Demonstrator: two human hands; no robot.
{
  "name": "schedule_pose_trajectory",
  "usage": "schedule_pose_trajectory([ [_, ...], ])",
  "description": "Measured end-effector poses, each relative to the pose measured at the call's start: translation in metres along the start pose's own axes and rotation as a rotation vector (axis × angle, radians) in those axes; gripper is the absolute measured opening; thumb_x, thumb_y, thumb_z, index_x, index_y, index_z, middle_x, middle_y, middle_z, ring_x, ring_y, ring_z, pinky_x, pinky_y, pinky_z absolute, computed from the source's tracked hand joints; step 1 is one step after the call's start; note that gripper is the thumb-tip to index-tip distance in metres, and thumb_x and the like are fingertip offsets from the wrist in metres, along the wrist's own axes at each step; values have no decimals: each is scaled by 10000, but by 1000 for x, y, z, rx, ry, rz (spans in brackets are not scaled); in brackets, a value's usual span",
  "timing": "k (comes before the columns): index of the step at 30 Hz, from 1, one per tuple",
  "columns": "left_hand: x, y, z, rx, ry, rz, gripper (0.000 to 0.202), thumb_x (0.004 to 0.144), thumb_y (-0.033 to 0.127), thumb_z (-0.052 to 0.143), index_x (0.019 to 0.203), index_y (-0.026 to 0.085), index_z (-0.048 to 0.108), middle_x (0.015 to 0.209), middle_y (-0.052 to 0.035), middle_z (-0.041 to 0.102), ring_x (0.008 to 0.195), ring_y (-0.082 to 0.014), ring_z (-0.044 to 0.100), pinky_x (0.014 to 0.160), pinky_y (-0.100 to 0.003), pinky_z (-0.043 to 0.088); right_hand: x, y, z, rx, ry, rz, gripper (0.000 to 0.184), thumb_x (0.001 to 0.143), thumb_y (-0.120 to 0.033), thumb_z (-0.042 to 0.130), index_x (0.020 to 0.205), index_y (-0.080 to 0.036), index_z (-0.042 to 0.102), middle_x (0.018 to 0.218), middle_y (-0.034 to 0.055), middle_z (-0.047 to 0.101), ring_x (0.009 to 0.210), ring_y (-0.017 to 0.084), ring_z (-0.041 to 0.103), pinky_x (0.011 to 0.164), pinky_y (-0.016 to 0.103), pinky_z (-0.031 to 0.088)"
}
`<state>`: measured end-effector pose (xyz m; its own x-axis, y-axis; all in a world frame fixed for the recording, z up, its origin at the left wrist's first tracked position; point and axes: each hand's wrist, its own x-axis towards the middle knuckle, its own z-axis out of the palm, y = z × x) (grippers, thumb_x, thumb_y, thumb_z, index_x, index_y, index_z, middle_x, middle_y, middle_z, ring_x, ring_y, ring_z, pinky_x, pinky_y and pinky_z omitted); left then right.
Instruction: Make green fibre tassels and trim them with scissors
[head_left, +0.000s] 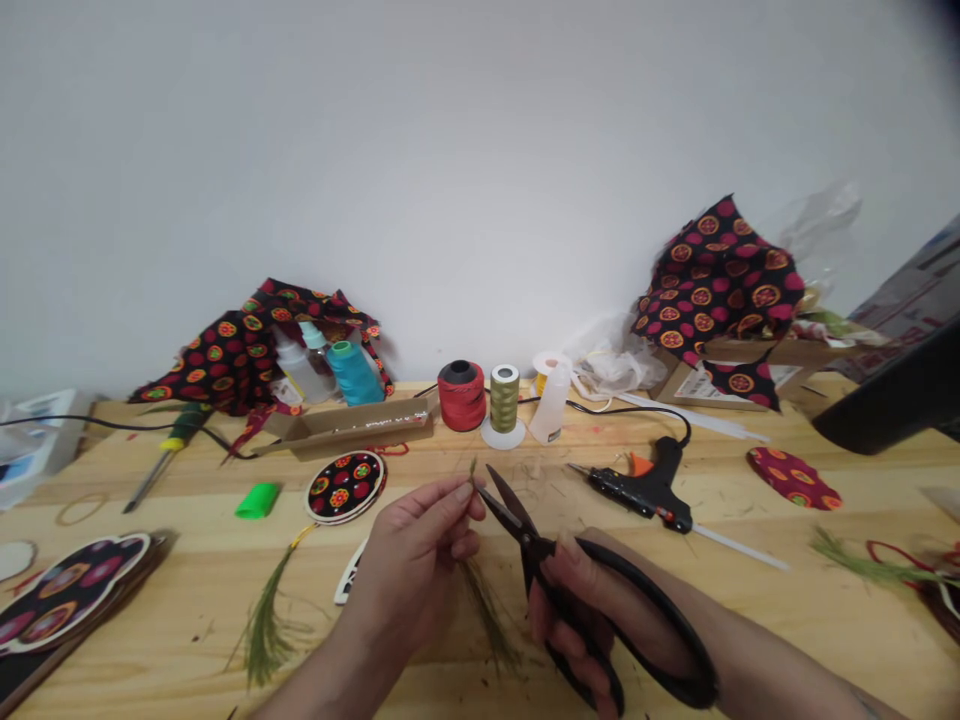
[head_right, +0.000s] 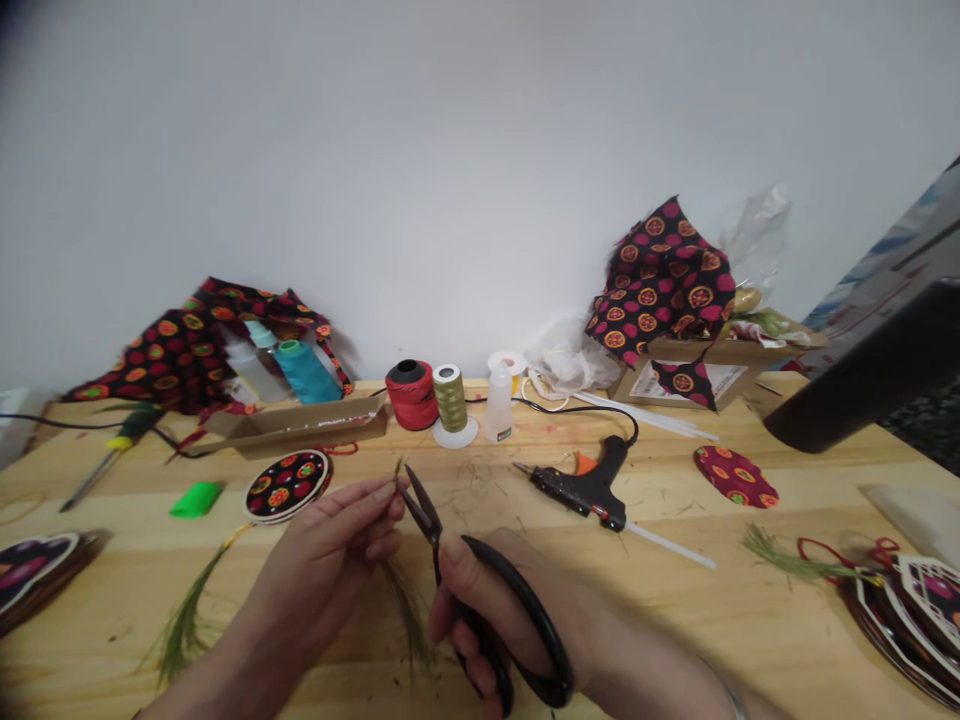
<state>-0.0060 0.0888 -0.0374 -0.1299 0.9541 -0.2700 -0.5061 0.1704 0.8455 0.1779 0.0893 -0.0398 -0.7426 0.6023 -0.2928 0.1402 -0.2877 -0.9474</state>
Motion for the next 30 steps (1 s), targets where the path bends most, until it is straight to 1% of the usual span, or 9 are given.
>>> schedule_pose_trajectory([
  [6, 0, 0, -1, -9, -4, -1, 123, 666, 186, 739, 741, 89, 741, 597, -37, 603, 476, -52, 394, 414, -164, 314, 1, -1, 0, 33, -5, 11, 692, 807, -740, 274, 764, -112, 563, 524, -42, 450, 347, 50, 439, 340, 157, 343],
  [15, 1, -1, 1, -8, -13, -4, 101, 683, 182, 726, 722, 89, 737, 598, -33, 596, 477, -50, 385, 413, -161, 312, 2, 2, -3, 34, -27, 1, 653, 849, -686, 281, 798, -102, 568, 520, -42, 462, 359, 56, 458, 347, 158, 334],
  [22, 0, -1, 0, -2, -16, -10, 112, 685, 187, 724, 740, 91, 740, 599, -37, 599, 481, -54, 394, 415, -160, 310, 2, 1, -4, 21, -32, 31, 669, 833, -708, 281, 795, -105, 568, 511, -38, 464, 364, 69, 465, 357, 173, 345],
  [30, 1, 0, -1, 1, -14, -11, 106, 665, 191, 737, 716, 98, 736, 593, -33, 594, 478, -58, 398, 411, -164, 305, 1, 3, -6, 17, -39, 25, 660, 854, -682, 276, 808, -99, 582, 532, -33, 473, 382, 61, 469, 373, 165, 359],
])
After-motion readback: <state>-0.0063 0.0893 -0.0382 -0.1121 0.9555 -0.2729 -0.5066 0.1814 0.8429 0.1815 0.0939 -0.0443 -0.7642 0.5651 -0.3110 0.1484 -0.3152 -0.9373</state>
